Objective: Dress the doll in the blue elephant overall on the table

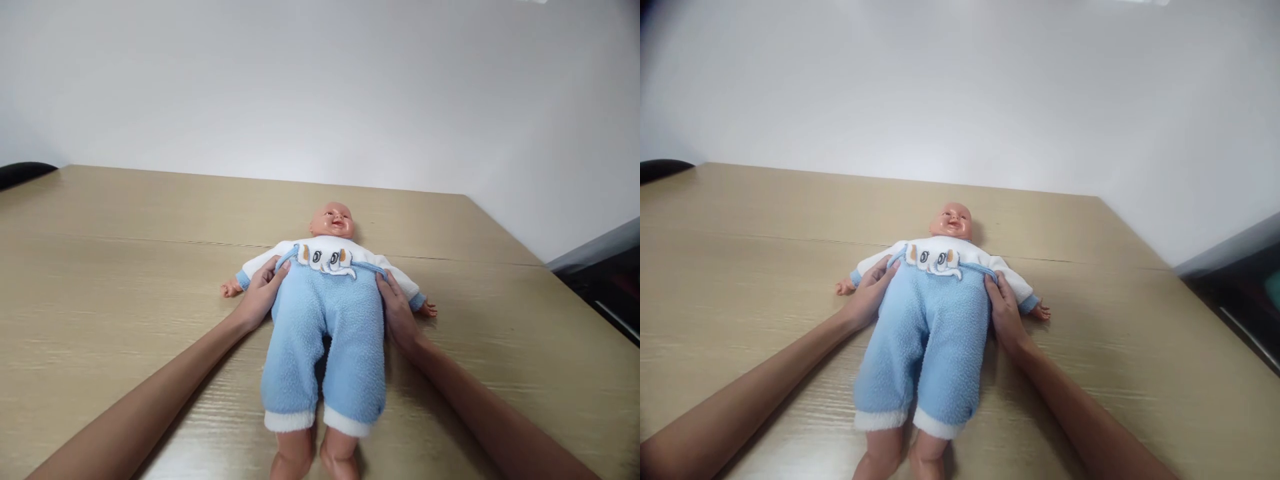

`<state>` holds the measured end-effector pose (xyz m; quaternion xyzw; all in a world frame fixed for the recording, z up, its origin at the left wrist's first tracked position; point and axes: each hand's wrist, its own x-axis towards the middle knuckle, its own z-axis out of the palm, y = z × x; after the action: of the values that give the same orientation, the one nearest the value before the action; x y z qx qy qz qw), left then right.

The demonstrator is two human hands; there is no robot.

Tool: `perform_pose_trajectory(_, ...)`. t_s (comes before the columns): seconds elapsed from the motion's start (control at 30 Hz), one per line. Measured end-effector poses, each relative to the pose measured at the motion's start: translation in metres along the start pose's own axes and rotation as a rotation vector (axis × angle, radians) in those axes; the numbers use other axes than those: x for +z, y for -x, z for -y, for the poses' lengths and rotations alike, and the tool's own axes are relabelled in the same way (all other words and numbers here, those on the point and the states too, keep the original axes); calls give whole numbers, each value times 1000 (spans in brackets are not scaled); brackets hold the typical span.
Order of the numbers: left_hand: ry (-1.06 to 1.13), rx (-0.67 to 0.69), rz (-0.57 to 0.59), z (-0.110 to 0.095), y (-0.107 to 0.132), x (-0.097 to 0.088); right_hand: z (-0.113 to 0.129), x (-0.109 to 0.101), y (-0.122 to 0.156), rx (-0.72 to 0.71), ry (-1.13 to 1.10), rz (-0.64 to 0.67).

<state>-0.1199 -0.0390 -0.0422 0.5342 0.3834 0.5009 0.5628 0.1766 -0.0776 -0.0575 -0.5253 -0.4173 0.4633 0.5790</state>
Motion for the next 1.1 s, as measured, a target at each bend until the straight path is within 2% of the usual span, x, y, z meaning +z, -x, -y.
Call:
perform_pose_trajectory(0.23, 11, -16, -10, 3, -1, -12, 1, 0, 2, -98, 52, 13)
perform_pose_trajectory(0.4, -90, 73, -44, -1, -1, -10, 2, -3, 0, -117, 26, 45)
perform_pose_trajectory(0.5, -182, 177, -80, -5, -1, -4, 14, -7, -7, -129, 29, 82)
perform_pose_trajectory(0.6, -222, 258, -143, -6, 1, 0, 34, -10, -21, -148, 163, 119)
perform_pose_trajectory(0.7, -234, 277, -175, -4, 3, 0, 55, -6, -36, -132, 300, 181)
perform_pose_trajectory(0.8, -250, 270, -176, -3, 5, -1, 73, 7, -45, -122, 356, 244)
perform_pose_trajectory(0.87, -243, 275, -184, -2, 5, -2, 84, 22, -47, -164, 403, 257)
perform_pose_trajectory(1.0, -276, 291, -207, -4, 7, -1, 105, 61, -52, -372, 575, 216)
perform_pose_trajectory(1.03, -294, 297, -212, -5, 7, -1, 110, 73, -56, -424, 630, 243)
perform_pose_trajectory(1.1, -335, 314, -223, -6, 9, 0, 119, 95, -66, -475, 780, 398)
